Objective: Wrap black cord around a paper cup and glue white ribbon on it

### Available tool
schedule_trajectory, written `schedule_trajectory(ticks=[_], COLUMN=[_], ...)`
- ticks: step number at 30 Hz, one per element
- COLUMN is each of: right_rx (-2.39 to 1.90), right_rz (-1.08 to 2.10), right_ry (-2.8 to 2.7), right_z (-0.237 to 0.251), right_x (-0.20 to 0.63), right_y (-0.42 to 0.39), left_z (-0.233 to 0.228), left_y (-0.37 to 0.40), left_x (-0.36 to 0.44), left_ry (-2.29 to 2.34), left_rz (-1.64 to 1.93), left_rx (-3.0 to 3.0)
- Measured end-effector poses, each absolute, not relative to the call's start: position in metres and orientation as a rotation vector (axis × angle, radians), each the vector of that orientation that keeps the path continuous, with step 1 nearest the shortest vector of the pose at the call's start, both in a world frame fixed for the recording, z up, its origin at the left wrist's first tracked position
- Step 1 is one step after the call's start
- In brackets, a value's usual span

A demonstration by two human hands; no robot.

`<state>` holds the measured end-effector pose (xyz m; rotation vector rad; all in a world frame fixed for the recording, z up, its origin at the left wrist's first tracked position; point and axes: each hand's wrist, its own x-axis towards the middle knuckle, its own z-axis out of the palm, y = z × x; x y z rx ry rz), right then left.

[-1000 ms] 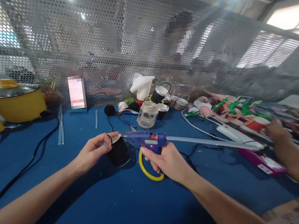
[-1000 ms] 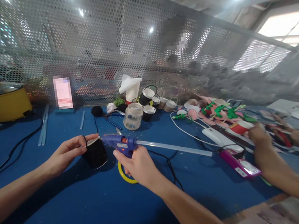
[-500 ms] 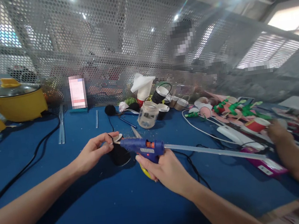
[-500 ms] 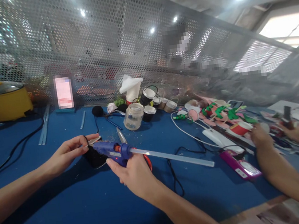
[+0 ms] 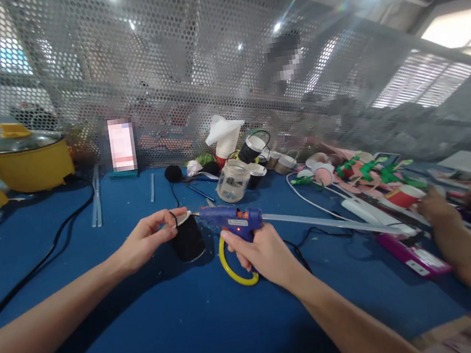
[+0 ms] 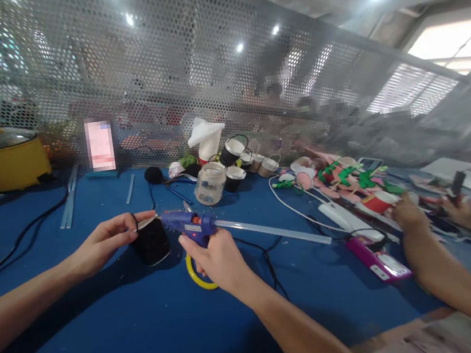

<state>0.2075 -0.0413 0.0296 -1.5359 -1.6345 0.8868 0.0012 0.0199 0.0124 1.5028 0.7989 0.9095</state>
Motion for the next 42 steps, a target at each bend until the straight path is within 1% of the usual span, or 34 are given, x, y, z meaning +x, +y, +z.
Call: schedule_trajectory(ticks=[5,8,13,16,19,23,31,37,40,42], right_rx=[-1.538,-1.462,-1.293,-1.269,-1.304,-1.363,-1.584,-1.780,-1.854,-1.846], right_rz=[0.921,1.003,1.163,1.112,1.008,0.980,1.051,0.903,0.706,0.496], right_ry=[-1.631,-1.571,-1.304,-1.133,-1.009,-0.979,-1.061,-1.159,-1.195,-1.252], right_z=[0.028,0.026,0.029,0.039,0.054,0.066,0.059,0.062,0.071,0.076], right_x=[0.210,0.212,0.221,0.230,0.240,0.250,0.263,0.271,0.275,0.271], right_y=[-0.034,-0.031,-0.021,-0.006,0.016,0.051,0.086,0.081,0.069,0.057], left_z=[0.012,0.012,0.011,0.012,0.012,0.012,0.014,0.015,0.013,0.013], left_y=[0.021,0.022,0.021,0.020,0.020,0.020,0.018,0.018,0.019,0.019], left_x=[0.002,0.002,0.001,0.000,0.000,0.000,0.000,0.000,-0.001,-0.001], left_ry=[0.793,0.788,0.788,0.808,0.818,0.823,0.821,0.816,0.811,0.807], left_rz=[0.914,0.911,0.902,0.888,0.880,0.880,0.871,0.879,0.877,0.873], left_rx=[1.501,1.500,1.529,1.562,1.600,1.621,1.667,1.737,1.771,1.791])
